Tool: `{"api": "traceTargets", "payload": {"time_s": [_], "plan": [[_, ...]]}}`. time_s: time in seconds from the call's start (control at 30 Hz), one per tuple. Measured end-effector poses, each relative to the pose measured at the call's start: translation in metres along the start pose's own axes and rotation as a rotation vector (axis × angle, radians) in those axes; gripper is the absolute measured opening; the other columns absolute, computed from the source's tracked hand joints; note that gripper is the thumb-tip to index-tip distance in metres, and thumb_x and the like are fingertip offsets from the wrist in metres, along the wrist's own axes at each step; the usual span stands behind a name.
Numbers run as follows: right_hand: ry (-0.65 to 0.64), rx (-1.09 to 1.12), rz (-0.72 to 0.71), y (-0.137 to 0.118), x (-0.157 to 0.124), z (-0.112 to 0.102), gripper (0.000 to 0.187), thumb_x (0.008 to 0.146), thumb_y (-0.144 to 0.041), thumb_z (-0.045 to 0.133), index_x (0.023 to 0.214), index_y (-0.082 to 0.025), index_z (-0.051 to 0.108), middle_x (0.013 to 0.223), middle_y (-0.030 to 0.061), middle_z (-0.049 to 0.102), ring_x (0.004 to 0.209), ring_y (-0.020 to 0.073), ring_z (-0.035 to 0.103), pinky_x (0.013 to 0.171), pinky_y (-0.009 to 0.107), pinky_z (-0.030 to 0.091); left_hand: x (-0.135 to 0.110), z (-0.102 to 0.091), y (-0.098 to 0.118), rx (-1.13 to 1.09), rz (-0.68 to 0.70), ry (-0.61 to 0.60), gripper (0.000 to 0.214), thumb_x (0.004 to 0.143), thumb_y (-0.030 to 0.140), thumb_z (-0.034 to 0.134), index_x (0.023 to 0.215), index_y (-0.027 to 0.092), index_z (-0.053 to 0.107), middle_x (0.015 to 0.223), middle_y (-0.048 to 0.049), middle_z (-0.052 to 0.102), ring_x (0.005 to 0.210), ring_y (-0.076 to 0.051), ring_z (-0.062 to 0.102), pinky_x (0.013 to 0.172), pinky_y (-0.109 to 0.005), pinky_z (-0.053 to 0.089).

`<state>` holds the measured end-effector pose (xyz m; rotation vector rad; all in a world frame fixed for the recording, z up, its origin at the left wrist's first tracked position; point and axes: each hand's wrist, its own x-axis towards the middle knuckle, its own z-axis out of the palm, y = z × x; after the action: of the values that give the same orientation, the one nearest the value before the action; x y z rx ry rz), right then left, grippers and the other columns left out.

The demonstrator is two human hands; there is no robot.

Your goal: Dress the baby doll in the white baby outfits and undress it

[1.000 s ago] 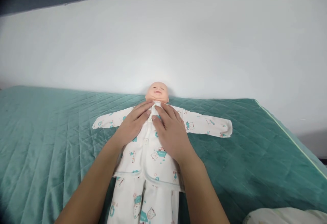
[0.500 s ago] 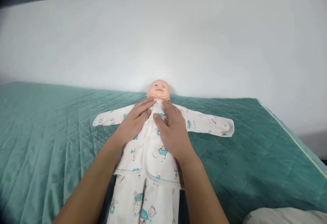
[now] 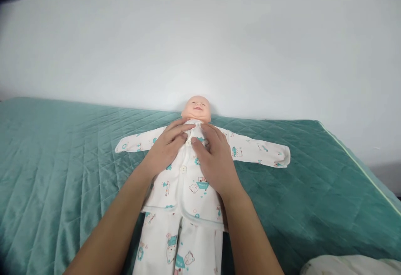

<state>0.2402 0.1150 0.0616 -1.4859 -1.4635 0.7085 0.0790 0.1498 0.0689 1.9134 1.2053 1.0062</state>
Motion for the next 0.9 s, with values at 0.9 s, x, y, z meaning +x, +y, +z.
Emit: {"api": "traceTargets", "payload": {"time_s": [0.9], "plan": [[0.022, 0.026, -0.122, -0.003, -0.055, -0.003, 0.032, 0.095, -0.041, 0.061, 0.126, -0.036, 0.068, 0.159, -0.0007, 0.045, 0.149, 0.0239, 0.039, 0.123, 0.05, 0.033, -0.024, -0.004, 0.009, -0.248, -0.044, 0.075, 0.003, 0.086, 0.021, 0.066, 0.087, 0.022, 0.069, 0.144, -0.003, 0.061, 0.136, -0.023, 0.053, 0.109, -0.039, 0.043]]}}
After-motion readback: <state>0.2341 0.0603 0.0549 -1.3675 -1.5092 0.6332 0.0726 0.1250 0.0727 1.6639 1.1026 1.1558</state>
